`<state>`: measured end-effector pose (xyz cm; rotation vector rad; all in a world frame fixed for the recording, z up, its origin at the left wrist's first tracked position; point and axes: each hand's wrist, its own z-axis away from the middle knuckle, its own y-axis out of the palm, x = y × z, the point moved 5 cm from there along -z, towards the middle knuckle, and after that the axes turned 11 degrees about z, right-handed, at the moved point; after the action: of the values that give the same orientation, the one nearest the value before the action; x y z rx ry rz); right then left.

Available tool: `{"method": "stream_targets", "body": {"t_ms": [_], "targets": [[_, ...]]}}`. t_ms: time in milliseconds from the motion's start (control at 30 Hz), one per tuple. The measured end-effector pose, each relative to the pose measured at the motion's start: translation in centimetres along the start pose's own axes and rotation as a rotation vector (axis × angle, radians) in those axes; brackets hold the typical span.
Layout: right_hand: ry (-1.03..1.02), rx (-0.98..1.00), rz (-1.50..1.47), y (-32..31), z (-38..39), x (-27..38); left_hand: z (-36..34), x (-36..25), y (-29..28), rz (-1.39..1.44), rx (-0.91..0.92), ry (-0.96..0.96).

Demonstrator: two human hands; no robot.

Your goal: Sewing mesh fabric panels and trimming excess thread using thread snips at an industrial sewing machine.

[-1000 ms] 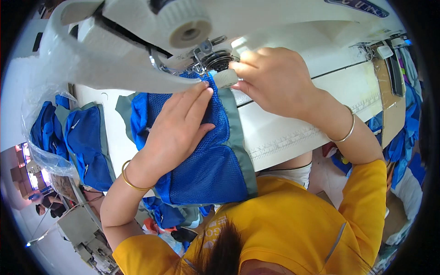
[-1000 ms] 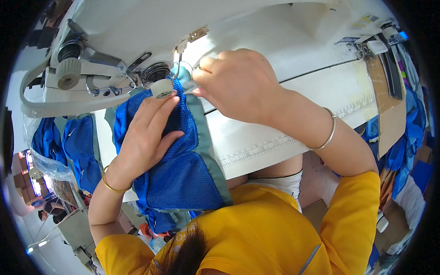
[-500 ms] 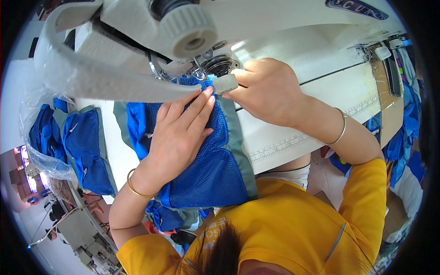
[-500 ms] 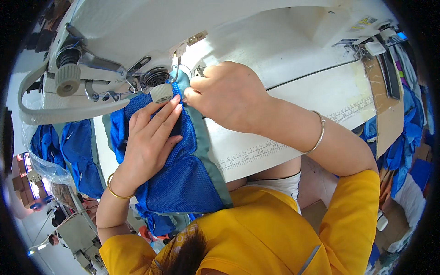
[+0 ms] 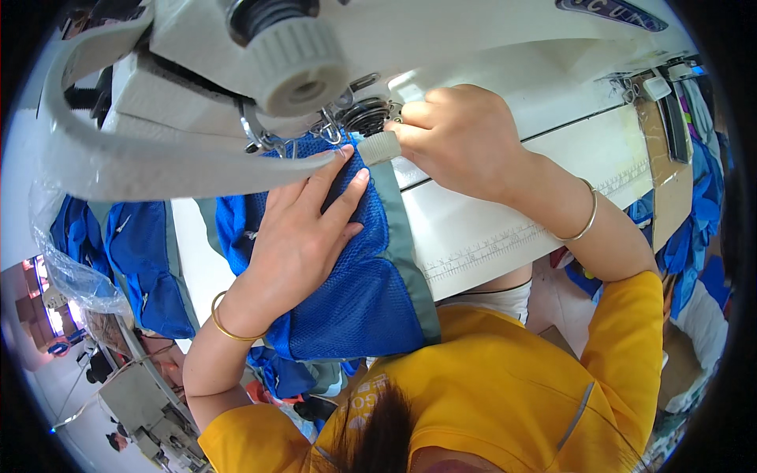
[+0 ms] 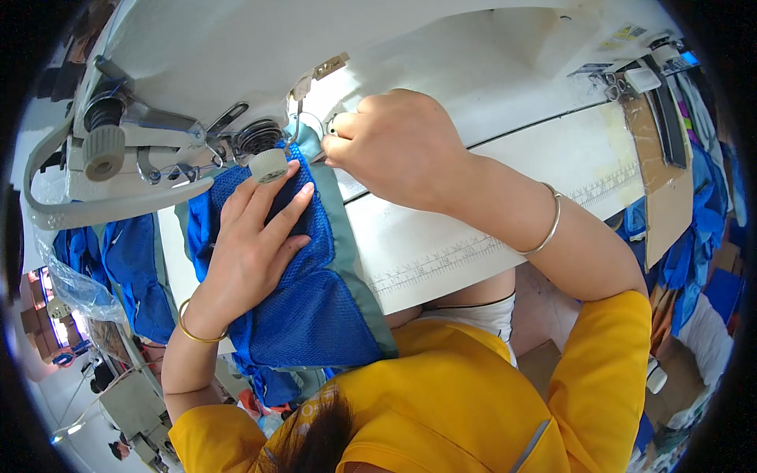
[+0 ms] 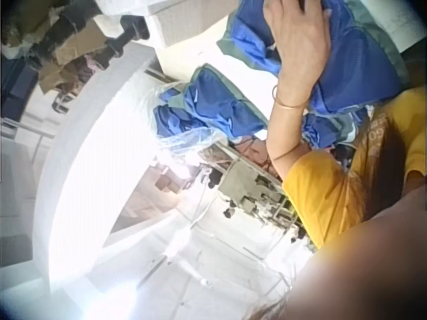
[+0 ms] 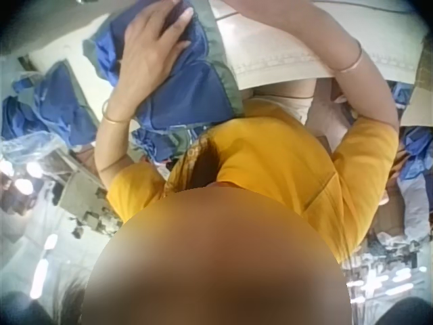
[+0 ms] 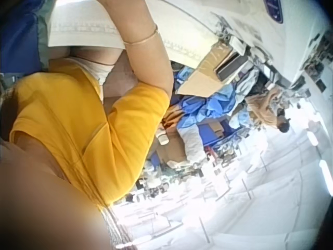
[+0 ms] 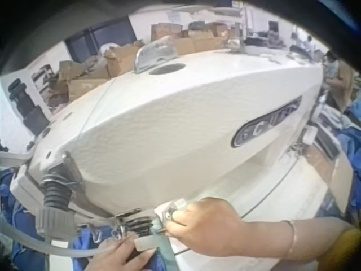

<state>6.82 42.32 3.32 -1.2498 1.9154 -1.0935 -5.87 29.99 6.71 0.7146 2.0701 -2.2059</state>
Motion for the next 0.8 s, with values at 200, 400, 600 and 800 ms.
{"method": "stream_targets", "body": {"t_ms": [200,400,600,800], "targets": [[-0.013,-0.013,0.025,0.4,-0.4,0.2,-0.1,0.3,0.4,0.077,0.006,-0.032],[-0.023,-0.036,0.011,0.2,-0.6,0.5,0.0,0.2,0.5,0.083,0.003,-0.023],[-0.029,-0.011,-0.013,0.7,-0.6,0.6,-0.1,0.5,0.4,0.073,0.039,-0.029],[-0.040,0.041,-0.084,0.0,0.3,-0.1,-0.1,0.3,0.2,0.061,0.026,-0.028]]}}
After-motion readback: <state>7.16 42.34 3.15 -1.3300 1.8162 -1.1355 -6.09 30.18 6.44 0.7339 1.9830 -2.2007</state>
